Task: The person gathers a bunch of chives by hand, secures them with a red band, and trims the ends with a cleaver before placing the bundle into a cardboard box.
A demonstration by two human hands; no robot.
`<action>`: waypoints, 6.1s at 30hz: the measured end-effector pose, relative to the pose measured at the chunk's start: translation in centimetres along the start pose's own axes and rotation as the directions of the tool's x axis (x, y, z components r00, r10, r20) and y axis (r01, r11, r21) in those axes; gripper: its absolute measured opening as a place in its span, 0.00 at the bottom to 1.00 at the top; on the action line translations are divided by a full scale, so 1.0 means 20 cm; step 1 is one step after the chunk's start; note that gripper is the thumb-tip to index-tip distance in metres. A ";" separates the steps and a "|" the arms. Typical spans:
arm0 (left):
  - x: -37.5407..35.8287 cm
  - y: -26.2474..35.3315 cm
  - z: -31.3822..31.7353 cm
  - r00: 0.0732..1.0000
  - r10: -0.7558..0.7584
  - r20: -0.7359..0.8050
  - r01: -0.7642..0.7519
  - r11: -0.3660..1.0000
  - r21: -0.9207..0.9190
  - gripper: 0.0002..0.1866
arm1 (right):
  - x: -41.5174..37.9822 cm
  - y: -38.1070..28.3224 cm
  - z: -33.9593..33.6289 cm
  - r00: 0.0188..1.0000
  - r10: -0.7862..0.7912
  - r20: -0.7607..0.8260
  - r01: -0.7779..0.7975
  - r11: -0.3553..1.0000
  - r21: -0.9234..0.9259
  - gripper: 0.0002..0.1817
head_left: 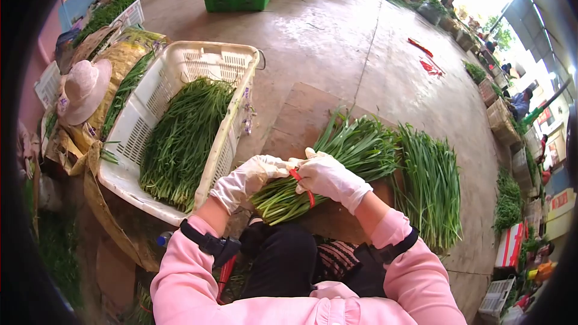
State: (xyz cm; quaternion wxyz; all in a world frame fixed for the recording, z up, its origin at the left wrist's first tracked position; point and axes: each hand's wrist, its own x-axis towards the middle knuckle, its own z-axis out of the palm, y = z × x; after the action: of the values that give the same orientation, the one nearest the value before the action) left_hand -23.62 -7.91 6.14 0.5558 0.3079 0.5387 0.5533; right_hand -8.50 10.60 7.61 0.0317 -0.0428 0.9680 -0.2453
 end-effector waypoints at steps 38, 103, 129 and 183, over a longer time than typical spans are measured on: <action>0.23 -0.33 0.16 0.905 0.062 -0.420 0.155 0.873 0.463 0.34 | -0.32 -0.28 -0.05 0.814 0.573 0.096 -0.105 -0.017 0.994 0.34; 0.68 -0.26 0.33 0.956 0.286 0.070 -0.250 0.914 -0.320 0.12 | -0.50 0.47 0.72 0.834 0.193 -0.518 -0.230 0.973 -0.008 0.15; -0.05 0.29 0.92 0.472 0.873 0.121 -0.621 0.232 0.748 0.11 | -0.91 -0.33 0.04 0.925 0.331 -0.184 0.302 -0.351 0.886 0.35; 0.87 -0.01 0.69 0.998 0.008 -0.066 0.024 0.881 0.472 0.06 | -1.21 0.18 -0.24 0.189 0.749 -0.635 -0.585 0.605 0.540 0.16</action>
State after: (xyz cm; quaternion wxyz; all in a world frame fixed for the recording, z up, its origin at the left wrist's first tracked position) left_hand -13.99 11.95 4.54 0.4484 0.4135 0.6765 0.4127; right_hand 14.96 18.44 11.05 -0.3151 0.5055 0.7530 -0.2798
